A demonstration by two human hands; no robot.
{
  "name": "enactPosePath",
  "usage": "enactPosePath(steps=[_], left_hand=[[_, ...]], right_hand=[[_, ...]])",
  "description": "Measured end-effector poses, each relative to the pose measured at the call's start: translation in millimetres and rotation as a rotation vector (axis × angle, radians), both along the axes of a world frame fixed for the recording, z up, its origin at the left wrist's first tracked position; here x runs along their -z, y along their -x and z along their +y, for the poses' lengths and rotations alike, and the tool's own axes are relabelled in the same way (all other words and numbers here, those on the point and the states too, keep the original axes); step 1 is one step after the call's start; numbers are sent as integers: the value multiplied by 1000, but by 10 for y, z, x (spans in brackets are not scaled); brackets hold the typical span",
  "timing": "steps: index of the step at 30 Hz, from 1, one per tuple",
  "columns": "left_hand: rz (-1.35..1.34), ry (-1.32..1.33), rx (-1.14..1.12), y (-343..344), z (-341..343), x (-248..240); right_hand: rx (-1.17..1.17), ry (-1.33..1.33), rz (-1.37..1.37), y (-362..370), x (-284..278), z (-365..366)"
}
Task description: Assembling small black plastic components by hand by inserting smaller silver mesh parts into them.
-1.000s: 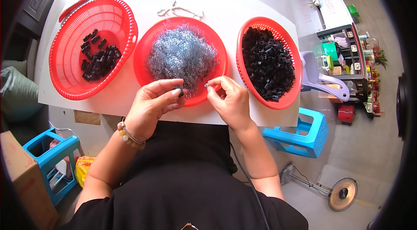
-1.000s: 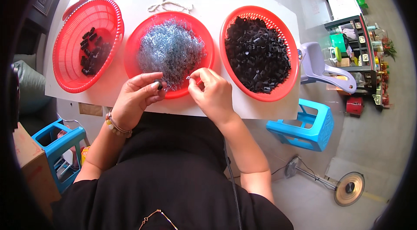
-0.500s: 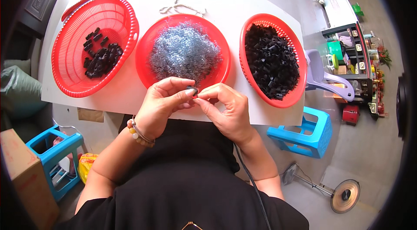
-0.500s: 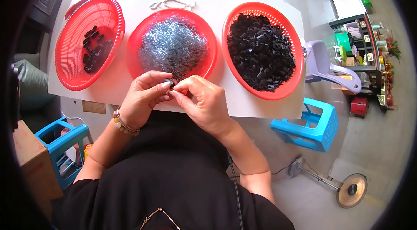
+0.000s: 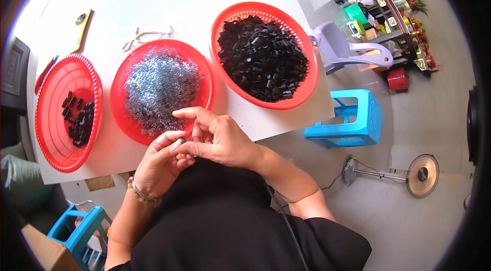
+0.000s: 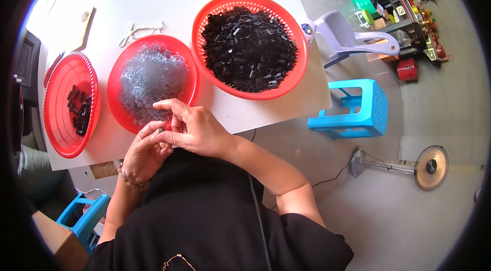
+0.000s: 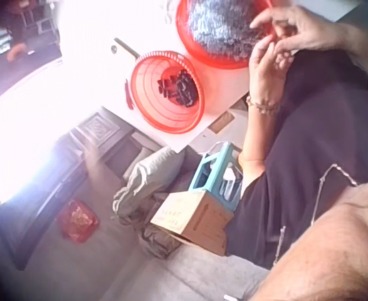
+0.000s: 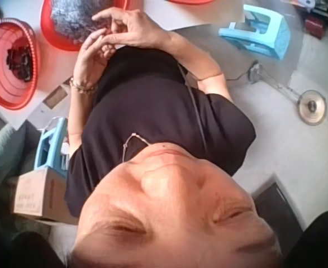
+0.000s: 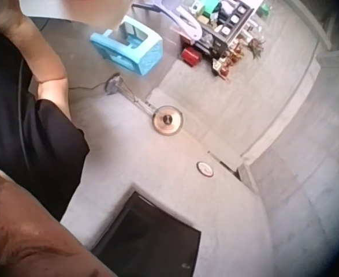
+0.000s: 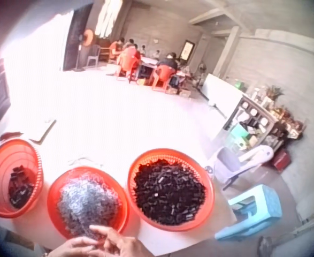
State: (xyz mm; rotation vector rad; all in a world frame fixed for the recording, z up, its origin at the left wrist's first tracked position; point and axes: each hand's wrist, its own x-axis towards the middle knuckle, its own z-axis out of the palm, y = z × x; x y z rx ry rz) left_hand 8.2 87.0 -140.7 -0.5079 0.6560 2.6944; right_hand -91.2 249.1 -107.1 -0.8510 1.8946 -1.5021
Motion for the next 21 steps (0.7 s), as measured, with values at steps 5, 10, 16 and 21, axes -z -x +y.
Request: enactPosePath(steps=[5, 10, 16, 21], left_hand=[[38, -49, -37, -14, -60, 25], [24, -144, -151, 12, -187, 41], [2, -108, -51, 99, -95, -36], [-23, -92, -48, 156, -95, -55]], right_hand=[[86, 49, 338, -14, -108, 141], [365, 55, 375, 279, -212, 506], [815, -307, 579, 703, -239, 958], [766, -678, 841, 1008, -93, 1226]])
